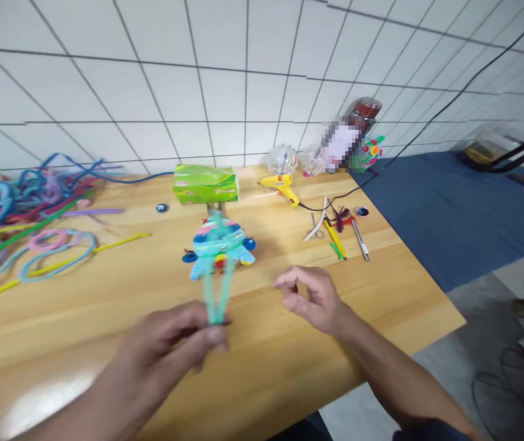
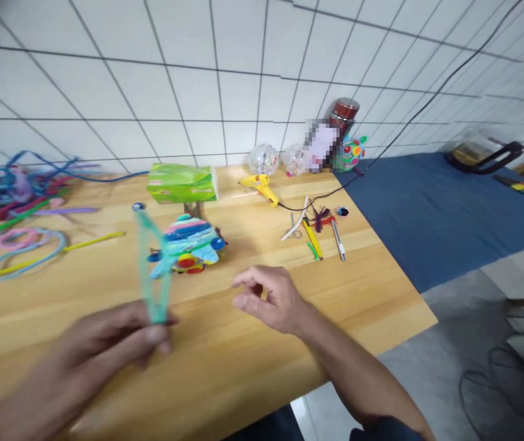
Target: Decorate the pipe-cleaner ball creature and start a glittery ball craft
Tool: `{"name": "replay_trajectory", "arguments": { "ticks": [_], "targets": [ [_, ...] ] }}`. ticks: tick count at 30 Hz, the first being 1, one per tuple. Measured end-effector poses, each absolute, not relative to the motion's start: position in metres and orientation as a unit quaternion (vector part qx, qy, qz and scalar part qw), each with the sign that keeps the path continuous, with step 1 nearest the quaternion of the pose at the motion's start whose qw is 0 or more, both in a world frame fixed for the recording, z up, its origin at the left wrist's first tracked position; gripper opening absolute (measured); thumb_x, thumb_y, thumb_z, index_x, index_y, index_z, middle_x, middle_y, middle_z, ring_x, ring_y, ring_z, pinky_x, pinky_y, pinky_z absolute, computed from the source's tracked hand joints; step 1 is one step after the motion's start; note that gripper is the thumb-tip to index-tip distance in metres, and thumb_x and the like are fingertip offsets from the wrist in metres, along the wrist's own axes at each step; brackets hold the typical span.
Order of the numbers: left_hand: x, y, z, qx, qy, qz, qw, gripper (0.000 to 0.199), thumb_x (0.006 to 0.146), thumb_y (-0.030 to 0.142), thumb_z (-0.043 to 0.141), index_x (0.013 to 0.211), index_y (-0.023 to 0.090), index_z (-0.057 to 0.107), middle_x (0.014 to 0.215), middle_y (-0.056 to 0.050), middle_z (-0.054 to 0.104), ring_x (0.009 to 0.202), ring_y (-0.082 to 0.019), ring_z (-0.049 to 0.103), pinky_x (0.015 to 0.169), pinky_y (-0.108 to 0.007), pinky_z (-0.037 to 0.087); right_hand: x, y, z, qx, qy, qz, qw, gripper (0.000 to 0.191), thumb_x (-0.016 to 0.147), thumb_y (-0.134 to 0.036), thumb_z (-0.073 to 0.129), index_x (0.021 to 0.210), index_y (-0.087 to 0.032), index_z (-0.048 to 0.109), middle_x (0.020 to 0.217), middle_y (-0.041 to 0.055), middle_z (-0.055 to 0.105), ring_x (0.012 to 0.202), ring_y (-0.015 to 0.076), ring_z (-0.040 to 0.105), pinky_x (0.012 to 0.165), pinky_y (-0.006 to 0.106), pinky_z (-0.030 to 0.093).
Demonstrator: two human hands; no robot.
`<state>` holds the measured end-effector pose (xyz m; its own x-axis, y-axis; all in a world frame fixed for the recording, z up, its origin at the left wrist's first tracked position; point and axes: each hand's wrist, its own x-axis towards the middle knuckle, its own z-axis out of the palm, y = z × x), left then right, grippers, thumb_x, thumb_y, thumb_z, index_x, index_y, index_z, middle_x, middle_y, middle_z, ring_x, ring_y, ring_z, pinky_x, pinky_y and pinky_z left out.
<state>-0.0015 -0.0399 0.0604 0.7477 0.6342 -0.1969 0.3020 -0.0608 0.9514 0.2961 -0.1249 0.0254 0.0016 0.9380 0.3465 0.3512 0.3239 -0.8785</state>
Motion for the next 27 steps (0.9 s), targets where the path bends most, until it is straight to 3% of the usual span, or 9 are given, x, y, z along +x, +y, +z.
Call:
{"name": "replay_trajectory", "arguments": {
  "ticks": [2,4,8,13,18,27],
  "targets": [
    [0.029,-0.043,0.061,0.713,0.281,0.102,0.634,0.038,0.104,0.053,0.067,0.087,0.02,0.077,0.075,0.0,0.068,0.065,-0.012,0.058,0.06,-0.023,0.048,0.292,-0.127,0.029,-0.496,-0.601,0.369,0.506,0.041,0.098,-0.058,0.075,0.115,-0.021,0.075,0.076,-0.0035,0.062,0.067,0.0122,0.056,0.064,0.025,0.045],
    [0.055,-0.045,0.055,0.707,0.245,0.09,0.658,0.038,0.103,0.053,0.064,0.089,0.02,0.076,0.074,0.0,0.066,0.065,-0.011,0.054,0.061,-0.023,0.045,0.289,-0.127,0.03,-0.491,-0.555,0.44,0.508,0.051,0.094,-0.066,0.076,0.118,-0.021,0.075,0.077,-0.0037,0.061,0.067,0.0123,0.053,0.063,0.026,0.044],
    [0.079,-0.046,0.033,0.685,0.241,0.07,0.684,0.033,0.098,0.05,0.068,0.09,0.019,0.073,0.081,-0.001,0.072,0.065,-0.01,0.052,0.062,-0.023,0.044,0.288,-0.121,0.029,-0.492,-0.502,0.491,0.515,0.053,0.086,-0.07,0.082,0.102,-0.02,0.076,0.075,-0.0025,0.062,0.065,0.0115,0.05,0.06,0.025,0.04],
    [0.073,-0.054,0.008,0.658,0.255,0.001,0.708,0.039,0.091,0.058,0.072,0.086,0.019,0.069,0.086,-0.003,0.078,0.063,-0.011,0.055,0.062,-0.025,0.047,0.29,-0.114,0.024,-0.502,-0.481,0.487,0.529,0.055,0.091,-0.072,0.075,0.086,-0.018,0.075,0.056,-0.0079,0.048,0.051,0.0089,0.038,0.052,0.025,0.031],
    [0.063,-0.061,-0.007,0.653,0.26,0.0,0.711,0.042,0.091,0.06,0.074,0.084,0.019,0.071,0.085,-0.004,0.079,0.061,-0.011,0.056,0.06,-0.025,0.046,0.288,-0.111,0.02,-0.513,-0.468,0.46,0.553,0.051,0.093,-0.068,0.073,0.083,-0.018,0.073,0.054,-0.0083,0.048,0.051,0.0086,0.038,0.052,0.025,0.029],
    [0.051,-0.057,-0.008,0.617,0.243,0.044,0.748,0.044,0.092,0.061,0.075,0.093,0.017,0.071,0.09,-0.004,0.08,0.06,-0.009,0.054,0.059,-0.023,0.042,0.289,-0.109,0.017,-0.502,-0.459,0.433,0.592,0.032,0.09,-0.052,0.081,0.089,-0.02,0.075,0.062,-0.0063,0.057,0.051,0.008,0.045,0.054,0.024,0.036]
  ]
}}
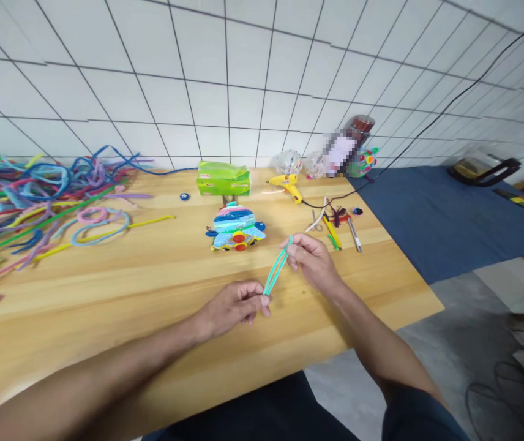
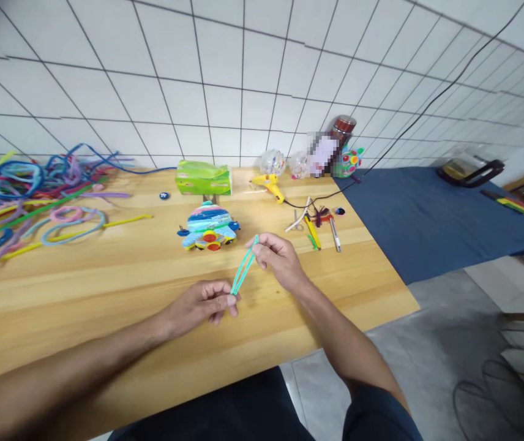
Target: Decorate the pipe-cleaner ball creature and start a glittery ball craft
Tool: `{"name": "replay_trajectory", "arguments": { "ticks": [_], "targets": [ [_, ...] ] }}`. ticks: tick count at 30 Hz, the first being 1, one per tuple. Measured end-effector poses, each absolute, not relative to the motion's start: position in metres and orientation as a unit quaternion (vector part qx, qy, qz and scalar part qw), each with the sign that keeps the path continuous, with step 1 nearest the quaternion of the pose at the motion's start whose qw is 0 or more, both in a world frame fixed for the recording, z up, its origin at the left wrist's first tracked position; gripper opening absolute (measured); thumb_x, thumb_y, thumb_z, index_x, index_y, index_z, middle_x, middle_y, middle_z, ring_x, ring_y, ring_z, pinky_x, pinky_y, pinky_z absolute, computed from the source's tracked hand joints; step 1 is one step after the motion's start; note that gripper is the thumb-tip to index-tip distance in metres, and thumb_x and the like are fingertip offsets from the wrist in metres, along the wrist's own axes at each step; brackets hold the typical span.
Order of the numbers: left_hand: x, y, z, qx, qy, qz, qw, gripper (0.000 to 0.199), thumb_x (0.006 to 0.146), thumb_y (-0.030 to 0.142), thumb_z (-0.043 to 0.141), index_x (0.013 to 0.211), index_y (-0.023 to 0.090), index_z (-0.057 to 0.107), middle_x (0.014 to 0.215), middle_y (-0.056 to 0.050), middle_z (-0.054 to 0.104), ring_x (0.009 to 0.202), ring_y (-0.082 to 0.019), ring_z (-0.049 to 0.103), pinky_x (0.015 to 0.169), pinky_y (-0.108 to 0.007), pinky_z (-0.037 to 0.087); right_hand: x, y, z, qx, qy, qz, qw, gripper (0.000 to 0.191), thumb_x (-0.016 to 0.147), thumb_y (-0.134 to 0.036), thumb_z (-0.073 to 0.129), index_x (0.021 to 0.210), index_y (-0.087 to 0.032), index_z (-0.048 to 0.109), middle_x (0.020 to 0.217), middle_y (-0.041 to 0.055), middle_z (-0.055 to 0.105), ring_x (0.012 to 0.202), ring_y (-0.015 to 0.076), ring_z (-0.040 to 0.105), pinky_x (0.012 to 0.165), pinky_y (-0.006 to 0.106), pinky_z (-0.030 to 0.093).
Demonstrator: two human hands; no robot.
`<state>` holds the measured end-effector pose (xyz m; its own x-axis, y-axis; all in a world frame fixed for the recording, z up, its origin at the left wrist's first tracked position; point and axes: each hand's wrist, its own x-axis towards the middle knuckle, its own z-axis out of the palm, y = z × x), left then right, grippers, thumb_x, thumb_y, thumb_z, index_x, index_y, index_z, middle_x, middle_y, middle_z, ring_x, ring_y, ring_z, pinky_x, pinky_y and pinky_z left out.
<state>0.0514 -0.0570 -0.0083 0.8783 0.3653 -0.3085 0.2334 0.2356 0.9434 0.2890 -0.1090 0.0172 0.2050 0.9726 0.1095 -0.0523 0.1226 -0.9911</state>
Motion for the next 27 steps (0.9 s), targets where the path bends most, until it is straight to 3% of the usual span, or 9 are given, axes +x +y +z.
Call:
{"name": "replay_trajectory", "arguments": {
  "ticks": [5,10,15,21,27],
  "targets": [
    [0.048,-0.056,-0.009,0.604,0.235,0.061,0.759,0.045,0.094,0.06,0.074,0.089,0.016,0.074,0.084,-0.006,0.079,0.06,-0.009,0.055,0.058,-0.024,0.042,0.279,-0.107,0.023,-0.516,-0.382,0.399,0.655,0.027,0.077,-0.043,0.088,0.077,-0.022,0.072,0.078,-0.0016,0.07,0.053,0.008,0.049,0.052,0.025,0.039],
    [0.049,-0.056,-0.008,0.494,0.223,0.095,0.835,0.054,0.085,0.067,0.081,0.1,0.015,0.073,0.098,-0.013,0.084,0.057,-0.012,0.062,0.054,-0.026,0.046,0.28,-0.105,0.029,-0.527,-0.349,0.378,0.676,0.027,0.073,-0.041,0.091,0.076,-0.024,0.07,0.073,-0.0027,0.068,0.051,0.0083,0.048,0.047,0.025,0.037],
    [0.049,-0.056,-0.006,0.443,0.217,0.119,0.862,0.052,0.086,0.065,0.08,0.098,0.015,0.073,0.097,-0.015,0.084,0.059,-0.013,0.064,0.056,-0.027,0.049,0.28,-0.104,0.027,-0.534,-0.349,0.372,0.674,0.025,0.074,-0.041,0.09,0.077,-0.024,0.071,0.07,-0.0031,0.067,0.051,0.0087,0.05,0.047,0.025,0.036],
    [0.044,-0.055,0.007,0.575,0.26,0.13,0.764,0.034,0.088,0.051,0.078,0.083,0.018,0.071,0.079,-0.004,0.077,0.056,-0.01,0.053,0.054,-0.023,0.042,0.276,-0.105,0.026,-0.534,-0.362,0.356,0.676,0.027,0.075,-0.041,0.089,0.085,-0.025,0.07,0.069,-0.0051,0.063,0.051,0.0089,0.05,0.047,0.025,0.037],
    [0.031,-0.05,0.044,0.684,0.284,0.267,0.617,0.031,0.094,0.042,0.07,0.074,0.019,0.067,0.062,0.002,0.063,0.056,-0.01,0.047,0.055,-0.022,0.038,0.283,-0.107,0.033,-0.516,-0.369,0.364,0.682,0.031,0.072,-0.04,0.093,0.081,-0.024,0.068,0.059,-0.0076,0.06,0.047,0.0091,0.051,0.049,0.024,0.041]
  ]
}}
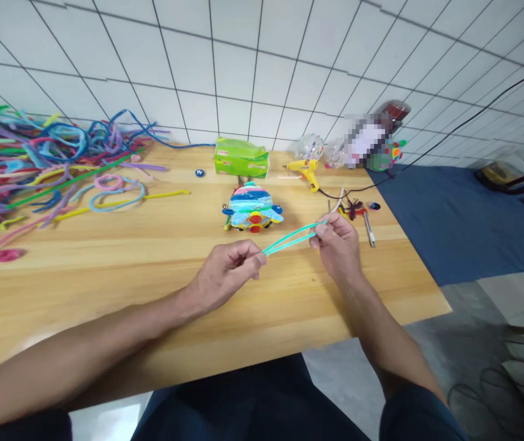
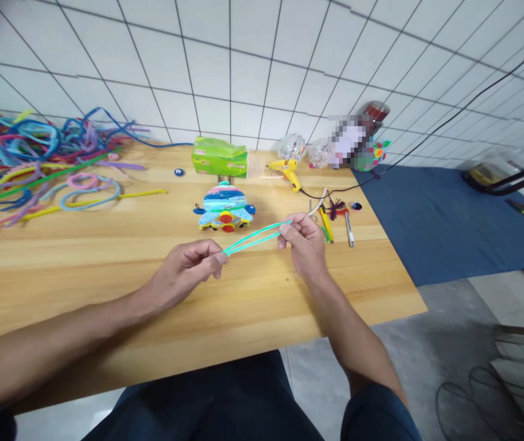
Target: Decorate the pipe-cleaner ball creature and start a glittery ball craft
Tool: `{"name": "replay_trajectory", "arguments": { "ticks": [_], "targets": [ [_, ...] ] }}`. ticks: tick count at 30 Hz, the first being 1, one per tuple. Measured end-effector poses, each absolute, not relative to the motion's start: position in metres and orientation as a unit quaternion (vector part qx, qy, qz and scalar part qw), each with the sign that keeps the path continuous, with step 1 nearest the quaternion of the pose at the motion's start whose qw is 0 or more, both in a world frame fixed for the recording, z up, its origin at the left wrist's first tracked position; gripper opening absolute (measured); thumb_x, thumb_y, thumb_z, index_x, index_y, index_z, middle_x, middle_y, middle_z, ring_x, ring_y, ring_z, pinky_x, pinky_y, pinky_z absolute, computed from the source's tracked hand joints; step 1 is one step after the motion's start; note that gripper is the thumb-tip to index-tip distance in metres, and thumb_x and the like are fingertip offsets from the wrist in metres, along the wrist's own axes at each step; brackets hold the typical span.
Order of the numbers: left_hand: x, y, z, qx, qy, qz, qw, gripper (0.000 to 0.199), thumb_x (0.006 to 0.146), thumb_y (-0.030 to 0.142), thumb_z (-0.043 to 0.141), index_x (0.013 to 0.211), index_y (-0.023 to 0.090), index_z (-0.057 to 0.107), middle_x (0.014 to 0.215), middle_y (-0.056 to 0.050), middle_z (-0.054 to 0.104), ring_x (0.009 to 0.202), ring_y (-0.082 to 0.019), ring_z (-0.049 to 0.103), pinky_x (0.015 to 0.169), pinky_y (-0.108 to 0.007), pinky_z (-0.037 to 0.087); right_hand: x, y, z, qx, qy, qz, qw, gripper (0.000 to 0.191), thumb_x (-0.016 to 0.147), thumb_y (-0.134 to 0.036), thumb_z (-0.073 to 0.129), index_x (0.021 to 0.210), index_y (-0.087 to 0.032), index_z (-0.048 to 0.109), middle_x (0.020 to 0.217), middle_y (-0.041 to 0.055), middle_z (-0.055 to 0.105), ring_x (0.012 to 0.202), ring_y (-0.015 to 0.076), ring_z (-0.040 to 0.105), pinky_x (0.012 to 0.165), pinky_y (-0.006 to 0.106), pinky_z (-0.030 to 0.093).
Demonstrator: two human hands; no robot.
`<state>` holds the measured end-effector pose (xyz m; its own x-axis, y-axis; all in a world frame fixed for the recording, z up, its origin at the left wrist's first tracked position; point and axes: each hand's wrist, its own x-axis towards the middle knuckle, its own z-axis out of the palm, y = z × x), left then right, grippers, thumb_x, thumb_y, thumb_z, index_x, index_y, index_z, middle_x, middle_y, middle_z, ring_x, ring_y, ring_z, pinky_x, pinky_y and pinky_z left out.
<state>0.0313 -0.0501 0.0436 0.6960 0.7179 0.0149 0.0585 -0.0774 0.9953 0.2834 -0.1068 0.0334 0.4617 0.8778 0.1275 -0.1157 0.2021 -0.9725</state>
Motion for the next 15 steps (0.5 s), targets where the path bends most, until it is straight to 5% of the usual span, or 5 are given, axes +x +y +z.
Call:
{"name": "replay_trajectory", "arguments": {
  "ticks": [5,8,11,15],
  "targets": [
    [0.013,-0.047,0.076,0.713,0.249,0.358,0.549,0.036,0.098,0.037,0.073,0.068,0.019,0.067,0.06,0.001,0.061,0.057,-0.01,0.05,0.057,-0.023,0.042,0.279,-0.11,0.054,-0.504,-0.383,0.375,0.677,0.04,0.073,-0.049,0.094,0.071,-0.023,0.063,0.061,-0.0044,0.067,0.051,0.011,0.057,0.053,0.026,0.047],
    [0.015,-0.044,0.079,0.643,0.2,0.432,0.601,0.019,0.095,0.038,0.082,0.088,0.021,0.077,0.07,0.0,0.069,0.061,-0.011,0.058,0.058,-0.022,0.048,0.267,-0.109,0.071,-0.493,-0.385,0.389,0.677,0.044,0.073,-0.053,0.095,0.071,-0.023,0.063,0.064,-0.0032,0.071,0.051,0.011,0.057,0.054,0.027,0.048],
    [0.035,-0.042,0.075,0.577,0.16,0.433,0.673,0.041,0.084,0.039,0.094,0.118,0.024,0.077,0.083,0.0,0.073,0.059,-0.008,0.056,0.053,-0.019,0.047,0.248,-0.101,0.08,-0.473,-0.373,0.405,0.688,0.043,0.074,-0.055,0.094,0.074,-0.023,0.065,0.067,-0.0024,0.073,0.051,0.0108,0.056,0.053,0.026,0.048],
    [0.065,-0.041,0.073,0.524,0.202,0.429,0.707,0.042,0.086,0.046,0.091,0.114,0.02,0.072,0.081,0.002,0.07,0.053,-0.006,0.051,0.049,-0.018,0.044,0.222,-0.088,0.077,-0.453,-0.365,0.401,0.708,0.037,0.078,-0.054,0.09,0.081,-0.022,0.071,0.069,-0.0003,0.075,0.053,0.011,0.059,0.053,0.025,0.048]
  ]
}}
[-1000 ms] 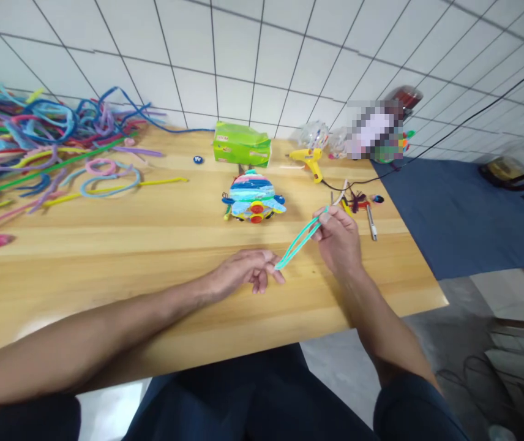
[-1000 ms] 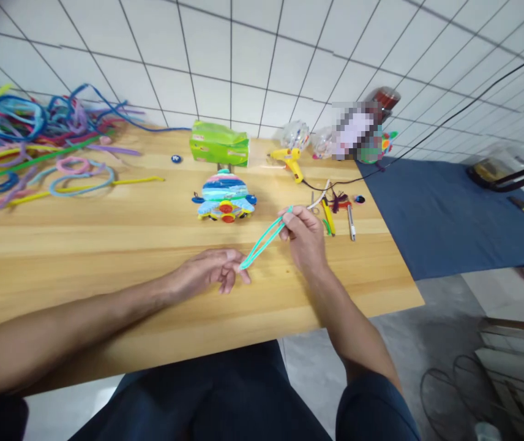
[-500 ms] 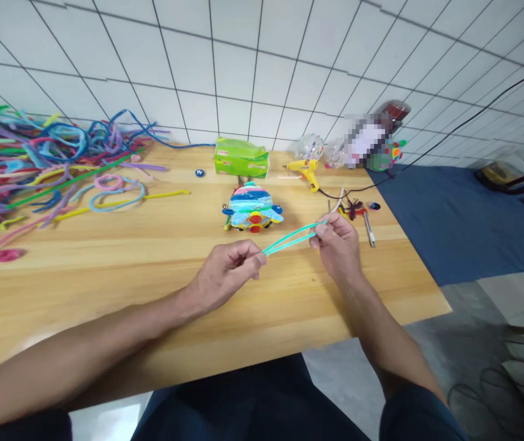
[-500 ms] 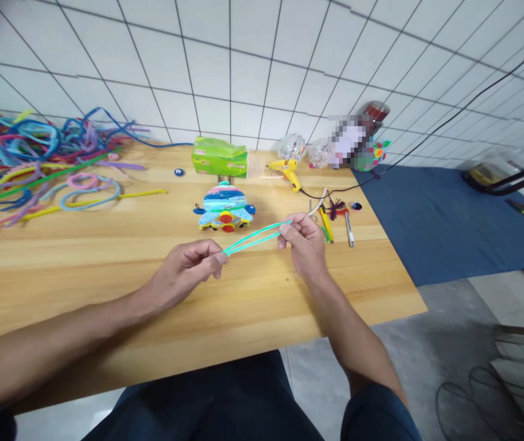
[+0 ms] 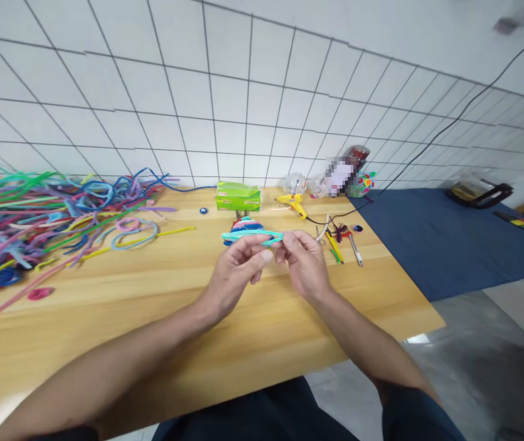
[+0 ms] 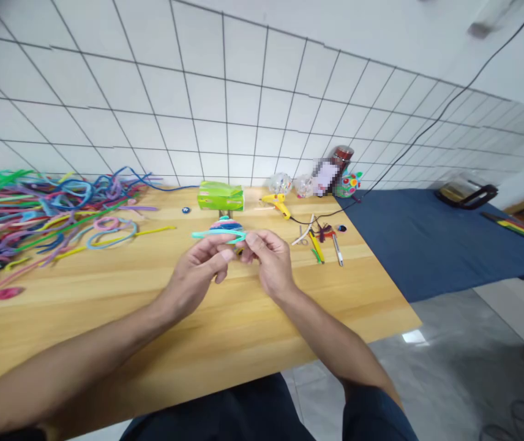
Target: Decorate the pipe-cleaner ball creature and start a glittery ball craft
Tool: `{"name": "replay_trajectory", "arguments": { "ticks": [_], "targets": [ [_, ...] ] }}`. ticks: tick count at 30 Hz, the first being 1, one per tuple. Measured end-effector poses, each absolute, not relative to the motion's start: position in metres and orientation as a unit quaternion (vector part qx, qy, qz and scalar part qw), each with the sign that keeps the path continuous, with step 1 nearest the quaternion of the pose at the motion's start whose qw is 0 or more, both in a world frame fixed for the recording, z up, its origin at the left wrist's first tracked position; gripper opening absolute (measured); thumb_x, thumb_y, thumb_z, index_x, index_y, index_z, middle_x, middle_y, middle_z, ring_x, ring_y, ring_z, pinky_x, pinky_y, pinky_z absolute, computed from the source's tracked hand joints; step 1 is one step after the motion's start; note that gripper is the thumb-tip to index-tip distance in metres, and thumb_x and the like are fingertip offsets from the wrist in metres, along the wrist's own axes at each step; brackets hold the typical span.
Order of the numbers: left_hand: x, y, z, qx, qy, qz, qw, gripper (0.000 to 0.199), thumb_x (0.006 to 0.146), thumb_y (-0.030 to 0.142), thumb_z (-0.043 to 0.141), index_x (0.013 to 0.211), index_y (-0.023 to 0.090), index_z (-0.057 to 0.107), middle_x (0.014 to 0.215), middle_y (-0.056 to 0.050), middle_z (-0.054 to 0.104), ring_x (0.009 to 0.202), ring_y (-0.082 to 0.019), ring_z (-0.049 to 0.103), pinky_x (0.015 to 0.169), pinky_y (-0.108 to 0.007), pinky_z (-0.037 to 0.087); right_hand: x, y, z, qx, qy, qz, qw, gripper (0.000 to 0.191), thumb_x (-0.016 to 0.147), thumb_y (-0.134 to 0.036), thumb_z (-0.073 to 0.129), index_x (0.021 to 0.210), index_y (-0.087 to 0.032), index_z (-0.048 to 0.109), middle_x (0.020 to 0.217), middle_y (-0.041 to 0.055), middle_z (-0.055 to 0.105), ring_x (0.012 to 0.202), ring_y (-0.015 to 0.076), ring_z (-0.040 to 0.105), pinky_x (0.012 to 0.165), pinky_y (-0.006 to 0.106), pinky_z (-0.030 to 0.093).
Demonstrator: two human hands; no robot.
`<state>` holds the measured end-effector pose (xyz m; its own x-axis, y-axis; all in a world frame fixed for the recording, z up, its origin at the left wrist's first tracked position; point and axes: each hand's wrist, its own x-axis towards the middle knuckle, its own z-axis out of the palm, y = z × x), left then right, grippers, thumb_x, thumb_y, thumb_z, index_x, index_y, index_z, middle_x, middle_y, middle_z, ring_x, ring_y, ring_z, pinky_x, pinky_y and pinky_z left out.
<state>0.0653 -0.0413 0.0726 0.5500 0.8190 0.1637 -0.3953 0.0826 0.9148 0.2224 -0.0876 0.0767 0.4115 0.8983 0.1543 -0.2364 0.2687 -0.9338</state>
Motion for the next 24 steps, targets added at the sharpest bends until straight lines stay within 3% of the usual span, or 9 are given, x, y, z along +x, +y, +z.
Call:
{"name": "replay_trajectory", "arguments": {
  "ticks": [6,12,18,21,24],
  "targets": [
    [0.074,-0.039,0.071,0.499,0.229,0.504,0.666,0.042,0.084,0.05,0.091,0.096,0.021,0.064,0.097,0.0,0.073,0.056,-0.005,0.053,0.049,-0.02,0.043,0.211,-0.083,0.066,-0.433,-0.325,0.392,0.744,0.033,0.076,-0.046,0.092,0.087,-0.023,0.071,0.075,-0.0011,0.078,0.053,0.0103,0.06,0.053,0.024,0.049],
    [0.07,-0.028,0.067,0.527,0.25,0.44,0.683,0.043,0.078,0.054,0.092,0.088,0.017,0.075,0.063,0.004,0.061,0.05,-0.006,0.037,0.046,-0.021,0.028,0.209,-0.084,0.059,-0.438,-0.35,0.421,0.713,0.033,0.075,-0.046,0.093,0.084,-0.022,0.073,0.062,-0.0036,0.07,0.055,0.0117,0.062,0.054,0.023,0.048],
    [0.074,-0.019,0.063,0.511,0.257,0.438,0.694,0.045,0.072,0.053,0.096,0.092,0.017,0.077,0.07,0.002,0.066,0.049,-0.005,0.042,0.046,-0.02,0.031,0.212,-0.082,0.05,-0.464,-0.366,0.418,0.69,0.033,0.074,-0.048,0.095,0.081,-0.023,0.075,0.063,-0.0036,0.069,0.057,0.0112,0.059,0.056,0.025,0.046],
    [0.076,-0.014,0.068,0.515,0.252,0.424,0.7,0.043,0.072,0.051,0.096,0.084,0.017,0.073,0.062,0.004,0.06,0.047,-0.005,0.041,0.045,-0.02,0.031,0.224,-0.083,0.048,-0.474,-0.39,0.431,0.662,0.033,0.075,-0.051,0.094,0.083,-0.024,0.077,0.065,-0.0027,0.071,0.06,0.0129,0.06,0.059,0.027,0.048],
    [0.073,-0.002,0.08,0.524,0.259,0.424,0.691,0.035,0.078,0.045,0.092,0.082,0.018,0.071,0.053,0.006,0.055,0.046,-0.006,0.041,0.047,-0.02,0.033,0.259,-0.073,0.05,-0.501,-0.424,0.396,0.642,0.033,0.079,-0.054,0.089,0.092,-0.025,0.08,0.08,0.0008,0.077,0.069,0.0161,0.065,0.066,0.03,0.053]
  ]
}}
